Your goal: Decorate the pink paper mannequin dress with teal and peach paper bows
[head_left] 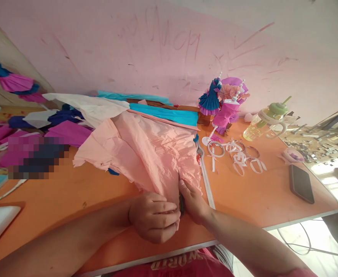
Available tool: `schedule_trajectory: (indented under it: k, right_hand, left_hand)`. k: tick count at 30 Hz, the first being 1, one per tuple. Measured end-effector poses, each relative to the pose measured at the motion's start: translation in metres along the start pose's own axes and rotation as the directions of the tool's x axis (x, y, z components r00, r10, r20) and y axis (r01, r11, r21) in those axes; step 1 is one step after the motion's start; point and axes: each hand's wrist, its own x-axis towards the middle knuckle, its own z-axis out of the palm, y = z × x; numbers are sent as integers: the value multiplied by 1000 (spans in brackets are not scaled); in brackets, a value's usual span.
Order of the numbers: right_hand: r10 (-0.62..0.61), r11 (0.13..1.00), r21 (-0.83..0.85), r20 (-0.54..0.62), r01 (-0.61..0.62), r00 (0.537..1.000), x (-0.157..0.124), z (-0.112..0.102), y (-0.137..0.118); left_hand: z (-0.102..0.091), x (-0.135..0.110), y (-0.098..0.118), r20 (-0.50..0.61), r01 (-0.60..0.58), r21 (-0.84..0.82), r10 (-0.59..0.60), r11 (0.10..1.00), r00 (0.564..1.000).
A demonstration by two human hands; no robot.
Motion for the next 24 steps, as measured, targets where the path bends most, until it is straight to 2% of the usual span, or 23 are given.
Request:
schedule_trajectory:
  k: [5, 9, 11, 16, 19, 24]
  right_hand:
    - [74, 996, 47, 34, -76, 997, -2, 3, -8]
    - [0, 997, 83, 50, -4, 999, -3, 7, -14]
    - [4, 997, 80, 47, -8, 999, -3, 7, -14]
    - [97, 995, 26, -13, -96, 995, 4, 5, -9]
    - [68, 998, 20, -8, -68, 998, 7, 5, -9]
    - [22, 999, 27, -7, -22, 1000, 10, 6, -11]
  left_hand:
    - [3, -1, 6, -12, -39, 1, 39, 999, 999]
    - [4, 1, 8, -34, -20, 0, 20, 1000, 999]
    - [3, 3, 7, -50, -24, -5, 24, 1000, 998]
    - [1, 8, 7, -72, -68, -4, 68, 998, 995]
    - [1, 9, 11, -74, -34, 4, 34, 999, 997]
    - [3, 10, 11, -101, -75, 8, 75, 997, 992]
